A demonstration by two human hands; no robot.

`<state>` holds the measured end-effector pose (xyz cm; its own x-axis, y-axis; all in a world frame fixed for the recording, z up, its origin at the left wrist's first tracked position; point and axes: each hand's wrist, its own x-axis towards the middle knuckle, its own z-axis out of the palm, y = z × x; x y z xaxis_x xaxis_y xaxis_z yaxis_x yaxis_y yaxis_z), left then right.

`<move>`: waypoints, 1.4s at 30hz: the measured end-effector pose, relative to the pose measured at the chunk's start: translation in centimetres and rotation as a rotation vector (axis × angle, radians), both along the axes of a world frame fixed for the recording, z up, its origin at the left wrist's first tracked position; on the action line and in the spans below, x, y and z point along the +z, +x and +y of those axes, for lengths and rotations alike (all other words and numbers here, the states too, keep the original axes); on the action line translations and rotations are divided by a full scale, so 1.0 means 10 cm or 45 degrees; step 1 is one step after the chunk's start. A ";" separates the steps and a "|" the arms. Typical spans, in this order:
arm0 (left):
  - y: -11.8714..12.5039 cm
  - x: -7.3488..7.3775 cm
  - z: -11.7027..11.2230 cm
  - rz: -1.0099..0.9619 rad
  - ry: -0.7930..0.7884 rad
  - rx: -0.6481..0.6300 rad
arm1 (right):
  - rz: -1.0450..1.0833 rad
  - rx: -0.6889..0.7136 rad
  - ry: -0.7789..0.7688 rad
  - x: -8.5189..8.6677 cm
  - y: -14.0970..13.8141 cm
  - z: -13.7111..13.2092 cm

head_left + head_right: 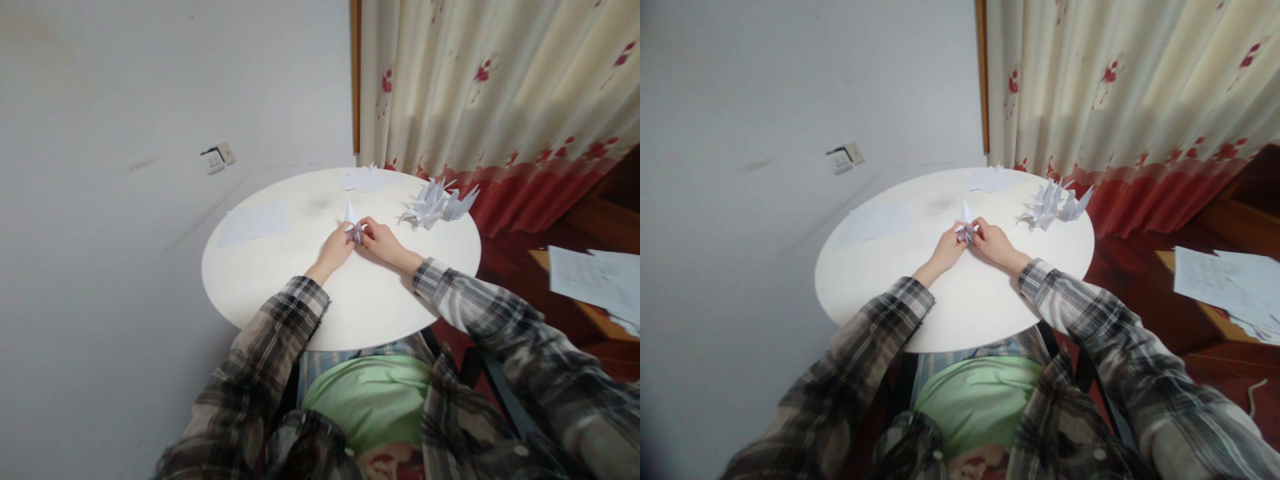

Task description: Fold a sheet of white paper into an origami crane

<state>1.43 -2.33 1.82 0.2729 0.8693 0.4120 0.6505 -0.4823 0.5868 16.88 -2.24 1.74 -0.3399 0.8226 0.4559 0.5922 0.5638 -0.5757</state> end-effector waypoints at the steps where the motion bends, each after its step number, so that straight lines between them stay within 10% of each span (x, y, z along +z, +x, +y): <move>1: 0.00 0.00 0.00 -0.005 0.000 -0.002 | 0.002 0.002 -0.006 0.00 0.00 0.00; 42: -0.04 -0.01 0.04 -0.064 0.073 0.033 | -0.002 -0.112 -0.040 0.00 -0.01 0.02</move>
